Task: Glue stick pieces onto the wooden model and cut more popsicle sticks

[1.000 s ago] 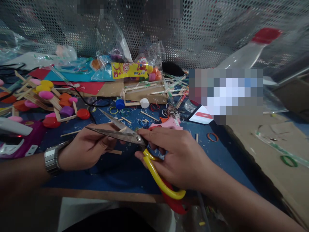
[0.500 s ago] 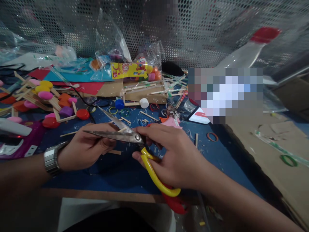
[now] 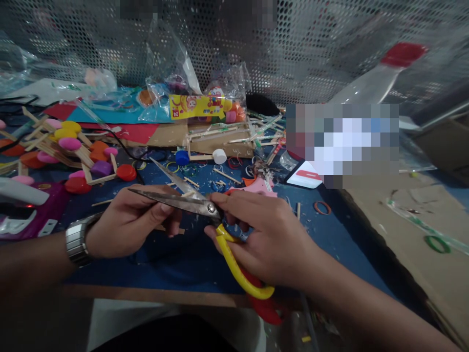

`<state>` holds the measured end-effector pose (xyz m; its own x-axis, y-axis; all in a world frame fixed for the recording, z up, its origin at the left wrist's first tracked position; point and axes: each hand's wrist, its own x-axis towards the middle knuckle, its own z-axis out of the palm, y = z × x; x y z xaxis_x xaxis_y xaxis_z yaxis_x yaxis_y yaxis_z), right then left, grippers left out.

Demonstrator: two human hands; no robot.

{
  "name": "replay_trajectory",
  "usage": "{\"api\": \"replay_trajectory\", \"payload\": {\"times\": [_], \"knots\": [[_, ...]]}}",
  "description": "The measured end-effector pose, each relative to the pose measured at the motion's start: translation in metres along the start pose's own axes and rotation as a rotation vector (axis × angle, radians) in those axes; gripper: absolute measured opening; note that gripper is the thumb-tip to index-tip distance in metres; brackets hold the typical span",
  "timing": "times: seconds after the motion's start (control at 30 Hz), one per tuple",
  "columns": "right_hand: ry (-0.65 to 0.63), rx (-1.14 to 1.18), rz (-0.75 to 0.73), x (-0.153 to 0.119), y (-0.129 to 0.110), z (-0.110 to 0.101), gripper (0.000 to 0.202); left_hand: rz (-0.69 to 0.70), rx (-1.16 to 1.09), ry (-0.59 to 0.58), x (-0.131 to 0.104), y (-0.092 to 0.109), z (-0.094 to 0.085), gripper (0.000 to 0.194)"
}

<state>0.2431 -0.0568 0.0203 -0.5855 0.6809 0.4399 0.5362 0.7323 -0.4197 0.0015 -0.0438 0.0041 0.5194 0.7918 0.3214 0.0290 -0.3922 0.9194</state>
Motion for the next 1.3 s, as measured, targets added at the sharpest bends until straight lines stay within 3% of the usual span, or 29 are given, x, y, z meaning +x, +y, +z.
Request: {"api": "replay_trajectory", "payload": {"times": [0.13, 0.37, 0.73, 0.93, 1.13, 1.3], "knots": [[0.012, 0.016, -0.006, 0.001, 0.002, 0.000, 0.029, -0.134, -0.141, -0.054, 0.000, 0.001, -0.002, 0.037], [-0.030, 0.038, 0.044, 0.002, 0.003, 0.000, 0.030, -0.274, -0.213, -0.025, 0.001, 0.001, -0.001, 0.034], [-0.063, 0.129, 0.138, 0.004, -0.001, 0.000, 0.023, -0.061, 0.004, 0.148, 0.004, -0.001, 0.001, 0.017], [-0.068, 0.073, 0.123, 0.004, 0.002, 0.000, 0.017, -0.268, -0.177, 0.089, -0.001, -0.002, 0.005, 0.021], [-0.094, 0.069, 0.118, 0.003, 0.007, -0.002, 0.019, -0.278, -0.251, 0.045, 0.000, 0.003, 0.005, 0.026], [-0.111, 0.075, 0.101, 0.004, 0.009, -0.006, 0.024, -0.386, -0.407, 0.026, 0.002, 0.010, 0.003, 0.020]]}}
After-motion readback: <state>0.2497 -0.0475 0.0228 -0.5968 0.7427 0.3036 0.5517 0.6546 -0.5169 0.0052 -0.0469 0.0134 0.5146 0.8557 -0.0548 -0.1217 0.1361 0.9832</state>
